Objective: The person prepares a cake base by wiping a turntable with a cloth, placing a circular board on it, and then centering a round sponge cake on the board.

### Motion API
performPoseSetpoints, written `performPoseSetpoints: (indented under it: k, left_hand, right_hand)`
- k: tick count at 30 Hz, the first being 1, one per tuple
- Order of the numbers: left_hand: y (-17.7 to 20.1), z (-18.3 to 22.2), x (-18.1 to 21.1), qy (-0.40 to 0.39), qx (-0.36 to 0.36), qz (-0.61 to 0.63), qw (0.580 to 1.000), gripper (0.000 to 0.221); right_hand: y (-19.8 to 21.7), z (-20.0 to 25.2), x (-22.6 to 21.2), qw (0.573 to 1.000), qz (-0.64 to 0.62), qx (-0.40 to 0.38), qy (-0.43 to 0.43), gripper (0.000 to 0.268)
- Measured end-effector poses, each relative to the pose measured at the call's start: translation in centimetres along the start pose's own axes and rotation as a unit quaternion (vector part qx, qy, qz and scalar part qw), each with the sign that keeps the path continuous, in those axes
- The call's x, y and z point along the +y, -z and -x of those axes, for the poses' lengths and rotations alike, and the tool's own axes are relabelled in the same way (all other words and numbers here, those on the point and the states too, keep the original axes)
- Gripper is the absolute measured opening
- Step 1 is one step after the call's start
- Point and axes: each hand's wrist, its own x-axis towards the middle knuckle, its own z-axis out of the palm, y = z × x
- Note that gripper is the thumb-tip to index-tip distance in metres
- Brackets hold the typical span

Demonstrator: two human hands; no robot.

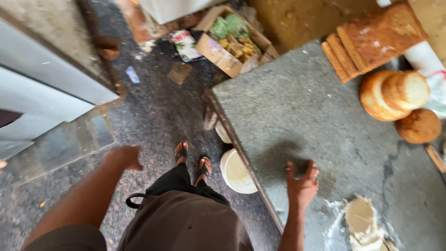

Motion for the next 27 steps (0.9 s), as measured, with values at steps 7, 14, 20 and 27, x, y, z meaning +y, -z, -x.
performPoseSetpoints:
  k: [7,14,20,27]
  left_hand:
    - [-0.4,6.3,-9.3,0.066,0.137,0.211,0.966,0.077]
    - [-3.6,17.2,-9.2,-0.019,0.154,0.340,0.928,0.077]
    - [-12.2,19.1,-15.4,-0.011,0.073,0.272,0.959,0.073]
    - [-11.1,16.3,-17.4,-0.089,0.099,0.219,0.967,0.074]
  right_hand:
    - [0.8,-1.4,-2.5,0.973,-0.177,-0.061,-0.136,0.067]
    - [-2.1,-0.3,-17.4,0.937,-0.306,-0.167,0.032,0.063]
    - [3.5,4.6,-34.1,0.818,-0.503,-0.211,0.184,0.065]
    - [10.8,10.4,-39.0,0.835,-0.415,-0.161,0.325,0.076]
